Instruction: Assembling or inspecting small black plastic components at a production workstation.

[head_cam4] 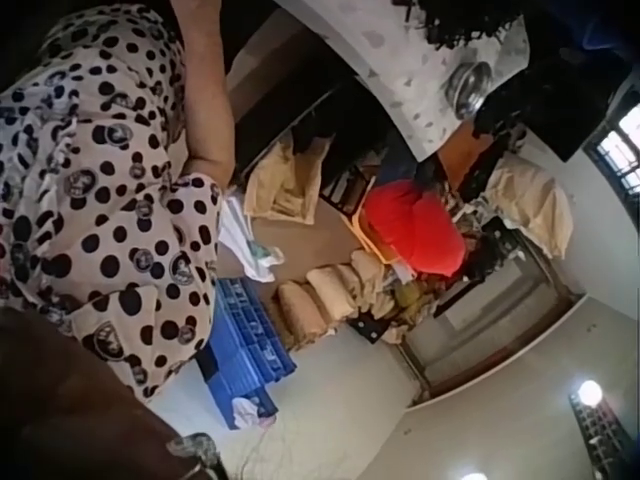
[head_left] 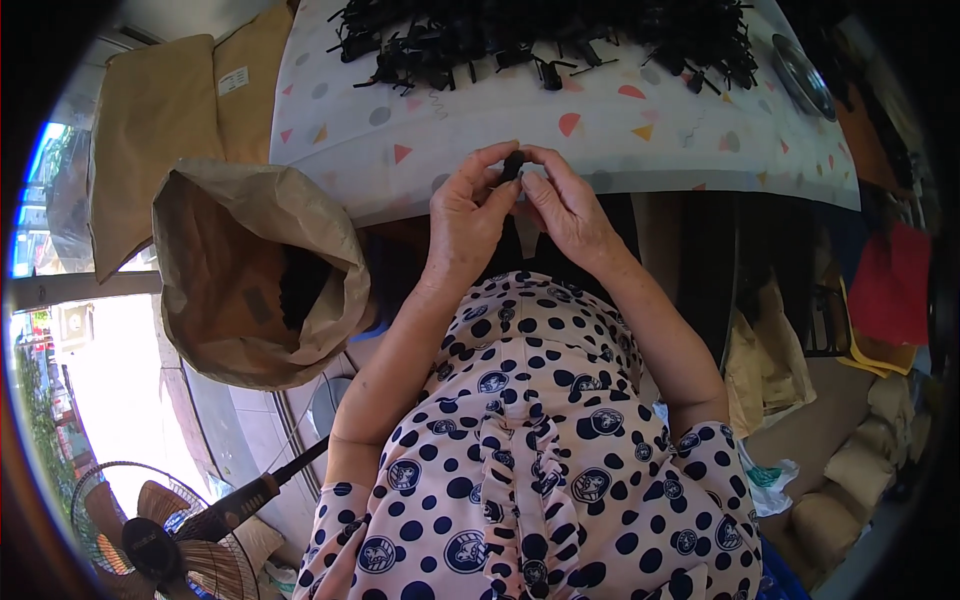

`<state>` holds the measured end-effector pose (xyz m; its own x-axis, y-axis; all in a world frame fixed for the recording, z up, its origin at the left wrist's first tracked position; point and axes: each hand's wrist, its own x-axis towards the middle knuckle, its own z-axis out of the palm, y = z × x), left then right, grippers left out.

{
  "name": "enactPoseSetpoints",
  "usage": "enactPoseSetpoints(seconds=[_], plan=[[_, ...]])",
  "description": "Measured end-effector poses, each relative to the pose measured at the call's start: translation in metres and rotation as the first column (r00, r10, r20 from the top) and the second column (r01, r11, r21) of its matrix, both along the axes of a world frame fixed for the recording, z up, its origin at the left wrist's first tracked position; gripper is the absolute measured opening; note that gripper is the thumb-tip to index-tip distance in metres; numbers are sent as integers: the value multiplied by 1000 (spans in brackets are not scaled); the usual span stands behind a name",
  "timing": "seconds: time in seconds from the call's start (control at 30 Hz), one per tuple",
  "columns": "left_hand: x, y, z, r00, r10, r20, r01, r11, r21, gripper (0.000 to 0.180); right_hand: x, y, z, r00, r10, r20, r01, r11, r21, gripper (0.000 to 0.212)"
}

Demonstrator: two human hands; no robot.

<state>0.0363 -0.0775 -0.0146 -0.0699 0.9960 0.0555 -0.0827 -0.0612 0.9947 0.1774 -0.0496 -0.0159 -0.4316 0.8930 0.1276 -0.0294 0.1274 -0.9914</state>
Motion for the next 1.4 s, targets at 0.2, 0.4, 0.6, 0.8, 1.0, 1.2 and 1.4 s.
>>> enactPoseSetpoints(seconds=[0.2,0.4,0.6,0.8,1.0,1.2,1.4], plan=[[6,-7,0,978,73,-197,-70,997,26,37,-8,-2,-29,994,-110,12,110,994,8,28],[7,-8,-1,966,106,-238,-79,990,120,36,-17,-6,-22,985,-94,-144,93,996,-12,26],[0,1,-4,845,168,-508,-81,979,189,32,-30,6,-37,984,-147,-100,153,986,60,27],[-3,10,-12,875,225,-428,-89,945,315,33,-29,7,-28,979,-104,-175,102,995,-23,23],[-32,5,14,980,102,173,-99,995,-24,36,-17,10,-13,994,-63,-90,74,989,128,14],[-40,1,2,892,45,450,32,986,-163,36,-3,4,18,959,89,-267,-109,992,-62,10],[-18,-5,10,914,-113,390,176,976,-130,37,-2,19,-4,939,85,-334,-117,990,-76,16]])
